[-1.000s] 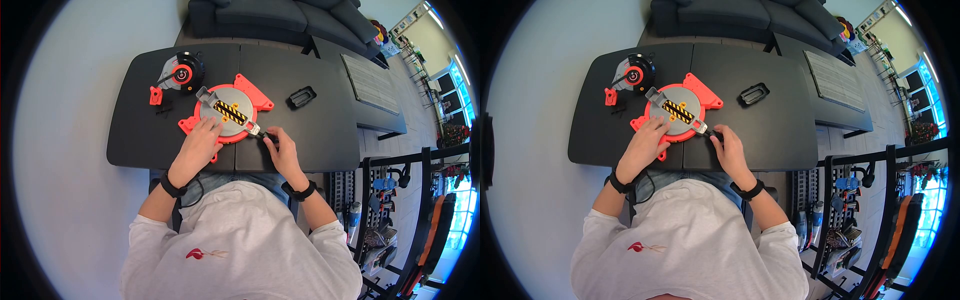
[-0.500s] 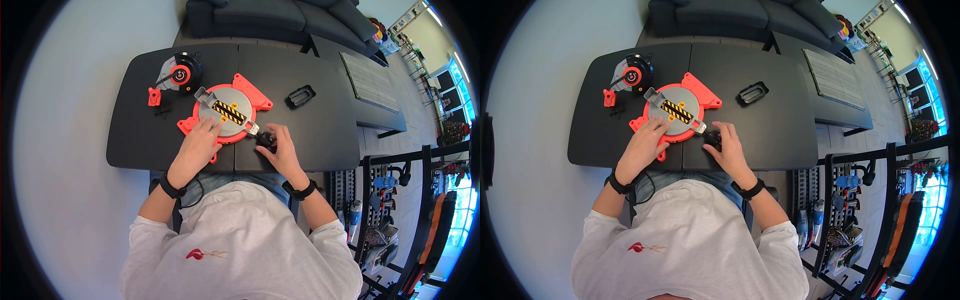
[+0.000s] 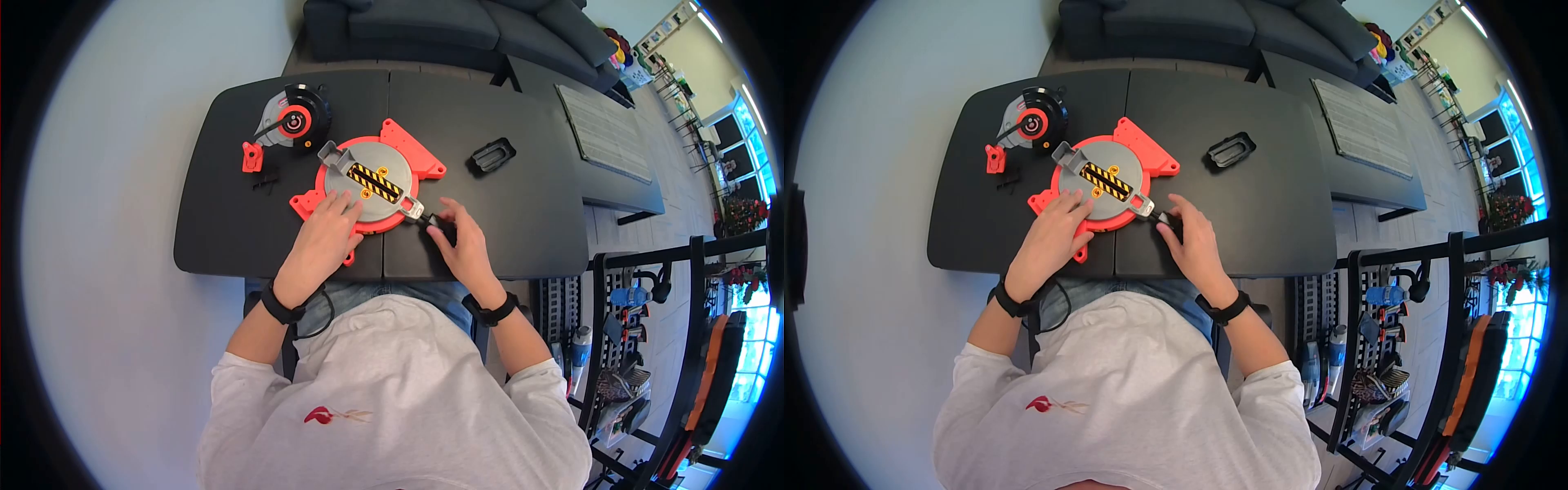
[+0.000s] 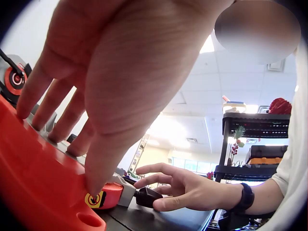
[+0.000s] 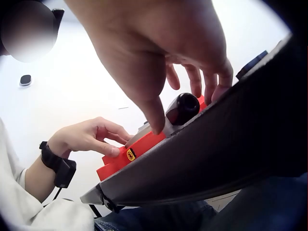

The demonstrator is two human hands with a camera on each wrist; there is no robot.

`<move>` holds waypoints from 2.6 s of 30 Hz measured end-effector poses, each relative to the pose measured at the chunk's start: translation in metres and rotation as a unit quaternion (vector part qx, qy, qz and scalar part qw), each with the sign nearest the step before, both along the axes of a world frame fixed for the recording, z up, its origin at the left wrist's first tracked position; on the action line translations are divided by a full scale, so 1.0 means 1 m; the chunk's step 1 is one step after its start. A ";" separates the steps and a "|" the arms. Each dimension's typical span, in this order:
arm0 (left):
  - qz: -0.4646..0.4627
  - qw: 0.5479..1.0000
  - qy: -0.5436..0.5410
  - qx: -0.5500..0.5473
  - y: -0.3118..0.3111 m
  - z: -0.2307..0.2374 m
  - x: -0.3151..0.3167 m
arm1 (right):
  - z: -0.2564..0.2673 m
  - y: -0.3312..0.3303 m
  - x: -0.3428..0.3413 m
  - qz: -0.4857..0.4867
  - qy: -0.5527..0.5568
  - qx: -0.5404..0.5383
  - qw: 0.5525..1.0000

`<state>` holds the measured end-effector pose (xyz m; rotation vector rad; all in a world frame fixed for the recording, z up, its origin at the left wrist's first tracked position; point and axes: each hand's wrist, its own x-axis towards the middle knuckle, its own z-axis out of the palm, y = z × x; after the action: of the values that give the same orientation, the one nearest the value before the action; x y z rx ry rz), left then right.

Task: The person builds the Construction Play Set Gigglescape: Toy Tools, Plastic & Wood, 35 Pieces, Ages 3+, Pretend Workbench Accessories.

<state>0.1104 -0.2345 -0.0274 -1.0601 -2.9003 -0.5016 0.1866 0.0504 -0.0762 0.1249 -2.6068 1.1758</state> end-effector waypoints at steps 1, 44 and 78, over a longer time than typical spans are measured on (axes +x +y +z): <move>0.001 1.000 0.001 -0.001 0.000 0.001 0.001 | -0.004 -0.001 -0.001 -0.014 0.011 -0.006 1.000; 0.005 1.000 -0.001 -0.003 0.001 0.000 0.000 | -0.006 0.000 0.004 -0.019 0.041 0.150 0.988; -0.004 1.000 0.003 -0.011 -0.002 0.000 0.000 | -0.012 0.001 0.003 -0.025 0.074 0.082 0.994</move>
<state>0.1099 -0.2366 -0.0275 -1.0744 -2.9032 -0.4675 0.1892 0.0515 -0.0881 0.1714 -2.5573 0.8980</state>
